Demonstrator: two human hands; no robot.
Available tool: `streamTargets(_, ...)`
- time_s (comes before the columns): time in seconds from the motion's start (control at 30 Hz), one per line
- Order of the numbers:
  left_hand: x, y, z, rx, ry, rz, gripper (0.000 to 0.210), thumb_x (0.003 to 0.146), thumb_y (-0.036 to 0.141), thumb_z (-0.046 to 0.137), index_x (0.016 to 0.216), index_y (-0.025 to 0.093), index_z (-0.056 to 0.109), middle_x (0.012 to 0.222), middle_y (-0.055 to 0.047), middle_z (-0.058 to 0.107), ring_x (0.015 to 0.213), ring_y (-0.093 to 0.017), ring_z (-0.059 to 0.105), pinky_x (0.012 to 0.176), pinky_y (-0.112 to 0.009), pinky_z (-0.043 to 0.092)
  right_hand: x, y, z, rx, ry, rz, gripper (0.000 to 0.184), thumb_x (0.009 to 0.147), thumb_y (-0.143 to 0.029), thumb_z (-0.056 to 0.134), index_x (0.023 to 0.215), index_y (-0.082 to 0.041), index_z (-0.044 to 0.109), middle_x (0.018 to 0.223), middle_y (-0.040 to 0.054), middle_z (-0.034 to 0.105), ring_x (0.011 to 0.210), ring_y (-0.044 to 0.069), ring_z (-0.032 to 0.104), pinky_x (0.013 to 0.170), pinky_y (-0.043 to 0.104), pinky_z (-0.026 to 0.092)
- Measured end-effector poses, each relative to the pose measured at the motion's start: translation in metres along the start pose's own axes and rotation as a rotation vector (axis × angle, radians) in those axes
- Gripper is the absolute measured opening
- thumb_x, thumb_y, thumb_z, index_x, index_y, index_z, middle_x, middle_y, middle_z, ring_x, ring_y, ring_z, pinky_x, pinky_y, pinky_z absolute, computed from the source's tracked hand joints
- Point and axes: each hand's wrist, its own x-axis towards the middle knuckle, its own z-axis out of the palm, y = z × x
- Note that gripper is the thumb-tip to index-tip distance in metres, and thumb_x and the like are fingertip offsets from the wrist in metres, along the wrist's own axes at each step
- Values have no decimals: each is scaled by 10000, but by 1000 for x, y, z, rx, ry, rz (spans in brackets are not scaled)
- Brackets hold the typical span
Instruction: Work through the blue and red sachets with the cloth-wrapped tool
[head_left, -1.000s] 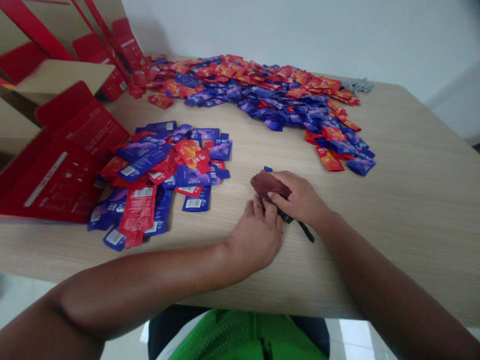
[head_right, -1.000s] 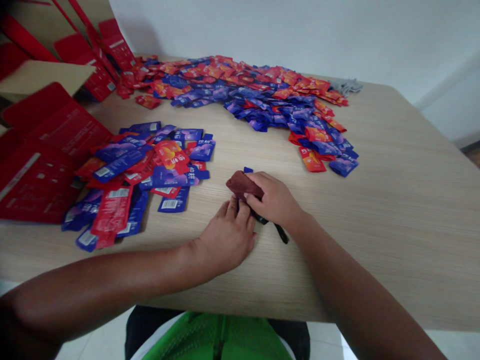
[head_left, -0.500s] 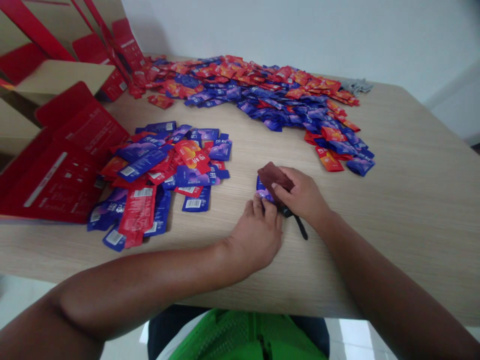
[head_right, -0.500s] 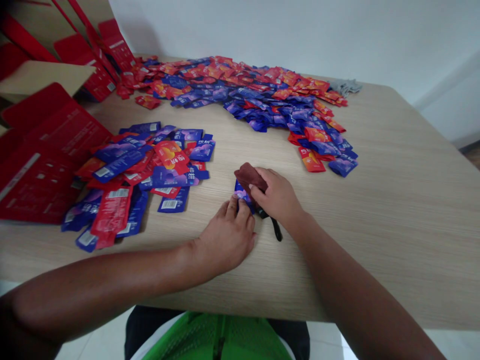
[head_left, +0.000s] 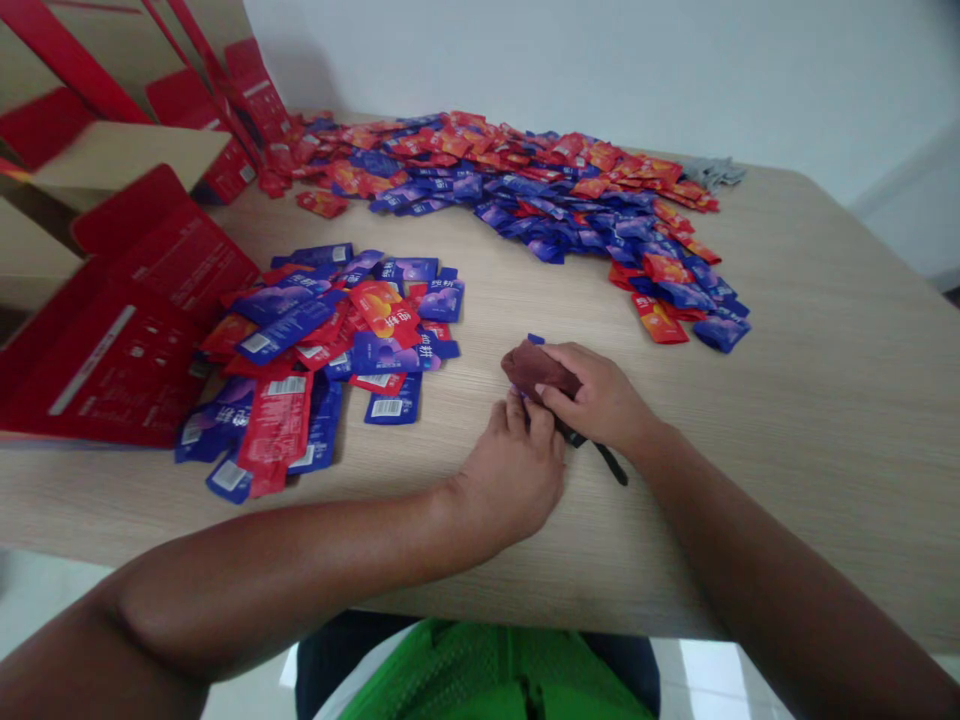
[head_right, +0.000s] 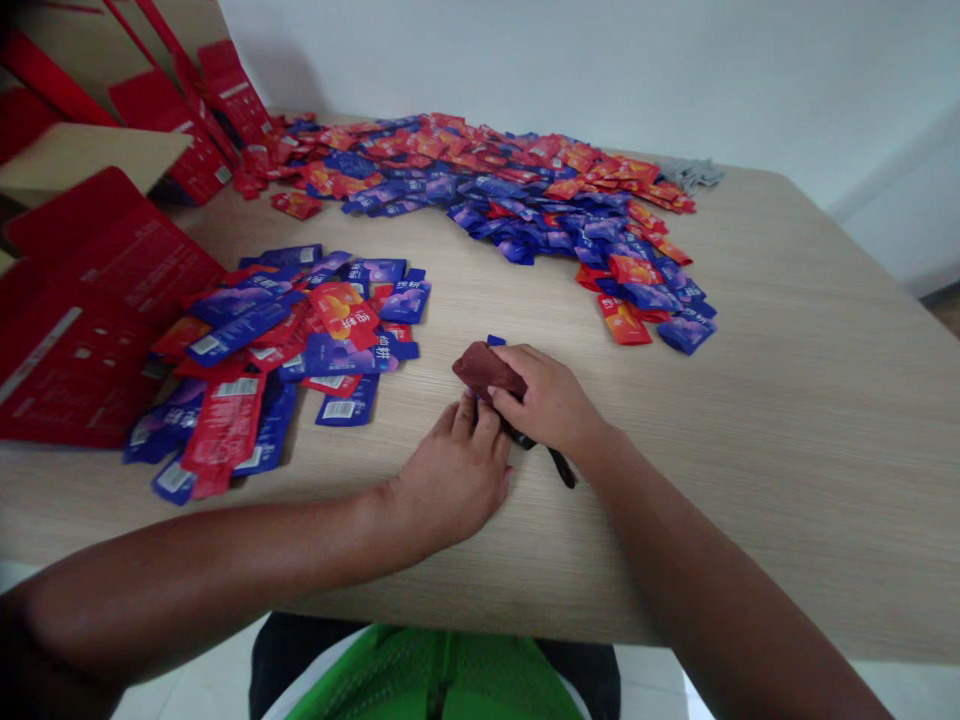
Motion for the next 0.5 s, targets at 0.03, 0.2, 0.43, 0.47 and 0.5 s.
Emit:
streamTargets(0.03,0,0,0,-8,-5,-1,581,1074,392,532,1467,-30,600,1542,-376,526,1449,-526,538,1139,-639,473,0,0,0,-1,0,-3,517,878,-219,687,1394,-241,664,1321,100,749,1177,305,712,1023,462,567)
streamTargets(0.2,0,1,-1,4,-3,-11,571,1082,386,505,1463,-30,596,1535,-387,527,1460,-522,529,1145,-643,466,2,0,-1,-45,38,105,455,900,-249,676,1354,-223,687,1249,102,768,1111,309,722,980,455,568)
streamTargets(0.43,0,0,-2,-12,-21,-7,490,1083,388,506,1336,7,683,1513,-371,556,1451,-528,536,1142,-657,454,5,12,-4,-161,139,261,396,913,-270,651,1300,-232,722,1163,95,793,1008,313,723,895,446,559)
streamTargets(0.47,0,0,-2,-17,-23,-7,487,1082,386,507,1327,5,687,1511,-375,554,1447,-533,536,1138,-659,453,5,15,-5,-185,147,279,393,911,-275,653,1294,-229,725,1163,101,793,1009,319,723,892,449,559)
streamTargets(0.5,0,0,-2,-23,-23,-6,487,1081,385,510,1324,3,688,1510,-379,552,1446,-537,535,1135,-659,451,5,17,-5,-206,157,293,388,909,-280,657,1287,-226,728,1165,107,792,1011,325,723,891,453,558)
